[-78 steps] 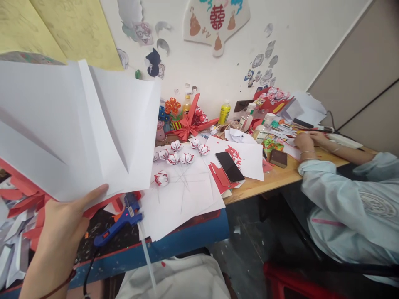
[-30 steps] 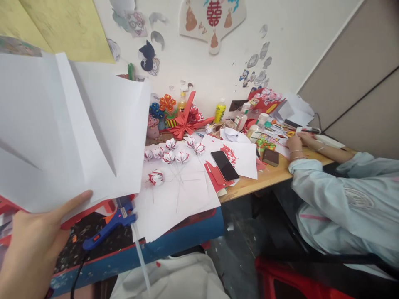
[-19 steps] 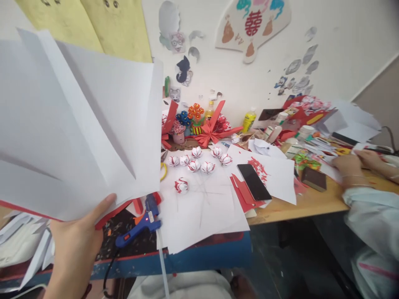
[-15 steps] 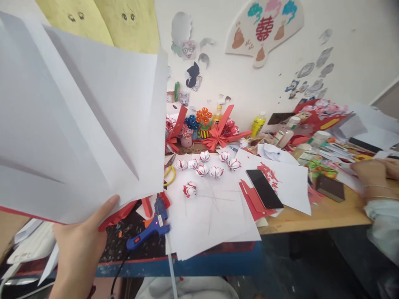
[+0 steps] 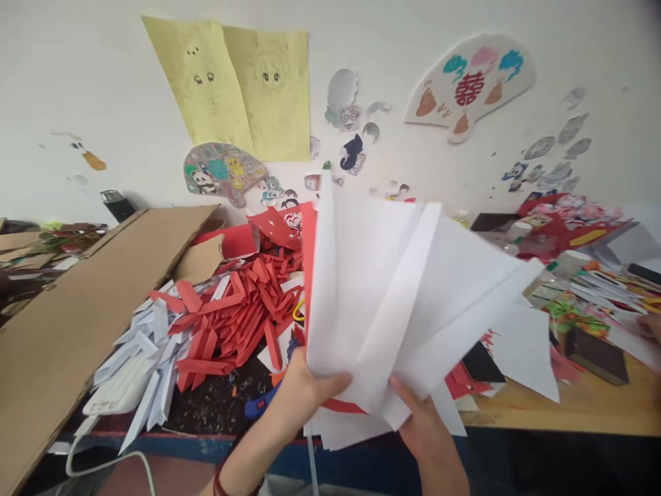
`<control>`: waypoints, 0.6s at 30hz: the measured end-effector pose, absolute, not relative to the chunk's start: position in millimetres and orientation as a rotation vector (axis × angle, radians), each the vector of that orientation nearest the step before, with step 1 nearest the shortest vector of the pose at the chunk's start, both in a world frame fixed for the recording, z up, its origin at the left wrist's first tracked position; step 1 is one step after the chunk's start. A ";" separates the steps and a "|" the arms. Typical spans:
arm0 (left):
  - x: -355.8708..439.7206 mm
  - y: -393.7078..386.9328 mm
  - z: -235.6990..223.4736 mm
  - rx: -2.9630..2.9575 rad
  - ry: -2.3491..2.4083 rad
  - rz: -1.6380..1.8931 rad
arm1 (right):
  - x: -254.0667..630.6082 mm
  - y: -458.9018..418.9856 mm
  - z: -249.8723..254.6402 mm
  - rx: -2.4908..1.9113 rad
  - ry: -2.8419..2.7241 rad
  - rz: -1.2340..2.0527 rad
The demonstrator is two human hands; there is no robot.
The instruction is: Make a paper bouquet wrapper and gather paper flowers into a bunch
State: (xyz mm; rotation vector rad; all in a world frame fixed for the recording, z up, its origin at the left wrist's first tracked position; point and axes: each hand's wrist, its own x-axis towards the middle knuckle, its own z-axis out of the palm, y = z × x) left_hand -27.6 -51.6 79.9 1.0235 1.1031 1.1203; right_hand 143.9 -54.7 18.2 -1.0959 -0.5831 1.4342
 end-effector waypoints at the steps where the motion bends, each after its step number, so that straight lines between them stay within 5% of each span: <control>1: -26.5 -52.6 78.5 1.112 1.073 1.045 | 143.6 -55.9 16.6 -1.101 -0.544 1.460; 6: -50.3 -73.2 58.7 1.655 1.218 0.972 | 161.8 -62.9 8.8 -1.132 -0.480 1.381; 12: -116.2 -112.4 -8.1 2.145 2.229 0.865 | 210.8 -66.0 -6.8 -1.363 -0.469 1.197; 18: -130.3 -117.8 -23.3 2.457 2.162 0.889 | 239.1 -43.5 -28.6 -1.536 -0.623 1.069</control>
